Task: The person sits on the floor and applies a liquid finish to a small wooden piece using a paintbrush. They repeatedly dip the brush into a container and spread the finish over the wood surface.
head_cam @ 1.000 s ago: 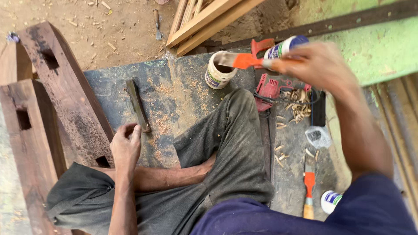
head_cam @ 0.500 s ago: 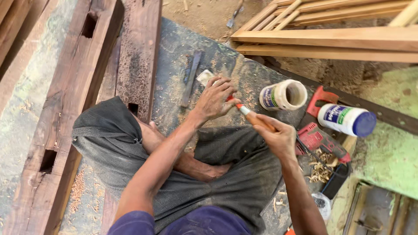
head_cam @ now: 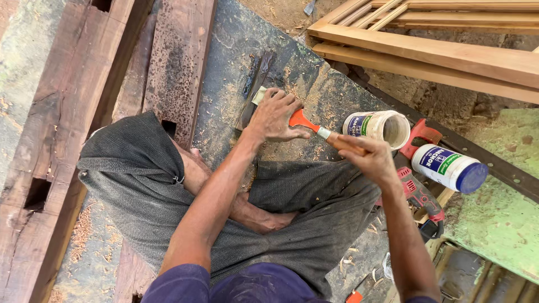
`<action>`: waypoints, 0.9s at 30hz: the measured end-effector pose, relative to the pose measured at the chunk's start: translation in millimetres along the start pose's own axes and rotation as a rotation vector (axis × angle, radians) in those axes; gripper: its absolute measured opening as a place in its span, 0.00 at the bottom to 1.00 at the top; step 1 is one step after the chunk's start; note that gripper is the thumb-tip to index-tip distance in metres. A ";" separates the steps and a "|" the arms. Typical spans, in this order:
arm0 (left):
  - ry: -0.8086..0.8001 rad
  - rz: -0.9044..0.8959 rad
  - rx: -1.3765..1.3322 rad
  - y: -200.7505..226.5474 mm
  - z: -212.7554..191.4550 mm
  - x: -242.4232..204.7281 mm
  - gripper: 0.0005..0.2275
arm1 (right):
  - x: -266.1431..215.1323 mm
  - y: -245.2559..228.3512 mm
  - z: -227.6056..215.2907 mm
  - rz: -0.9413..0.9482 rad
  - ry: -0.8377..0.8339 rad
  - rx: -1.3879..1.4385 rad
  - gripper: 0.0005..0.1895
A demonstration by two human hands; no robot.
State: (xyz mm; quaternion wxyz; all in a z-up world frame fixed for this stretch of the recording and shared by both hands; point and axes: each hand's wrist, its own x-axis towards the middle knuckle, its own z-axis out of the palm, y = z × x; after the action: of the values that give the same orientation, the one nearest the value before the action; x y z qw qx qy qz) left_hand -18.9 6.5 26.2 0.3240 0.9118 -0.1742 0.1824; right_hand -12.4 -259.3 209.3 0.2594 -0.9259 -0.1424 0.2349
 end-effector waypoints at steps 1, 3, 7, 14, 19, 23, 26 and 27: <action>-0.028 -0.030 0.011 -5.4 2.7 1.7 0.39 | 5.6 0.0 -4.0 -0.055 -0.009 -0.024 0.23; -0.087 -0.093 0.033 -8.2 6.7 -2.8 0.36 | 10.2 -6.2 -10.4 -0.216 -0.011 -0.019 0.22; -0.061 -0.285 -0.053 14.9 12.1 -25.7 0.21 | 10.9 -27.5 -24.9 -0.374 -0.108 -0.047 0.22; -0.074 -0.368 -0.165 2.9 5.4 -1.9 0.24 | 38.9 -30.1 -40.9 -0.212 -0.126 -0.328 0.21; -0.029 -0.252 -0.173 -36.1 17.1 61.5 0.32 | 71.6 -24.3 -56.4 -0.352 -0.009 -0.082 0.20; 0.134 -0.252 -0.176 -14.7 12.8 38.3 0.26 | 63.1 -32.5 -53.0 -0.363 -0.054 -0.131 0.19; 0.046 -0.455 -0.203 18.2 -0.7 -10.6 0.13 | 42.8 -39.2 -44.9 -0.422 -0.107 -0.305 0.18; 0.103 -0.419 -0.197 24.1 -4.1 -19.2 0.16 | 37.6 -41.1 -43.2 -0.440 -0.133 -0.359 0.19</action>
State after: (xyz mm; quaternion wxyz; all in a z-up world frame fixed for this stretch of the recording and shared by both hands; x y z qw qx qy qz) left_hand -47.0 -4.6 33.2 0.4504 0.8817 0.0185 0.1394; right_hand 35.7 -228.8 250.9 0.1260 -0.8864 -0.3959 0.2042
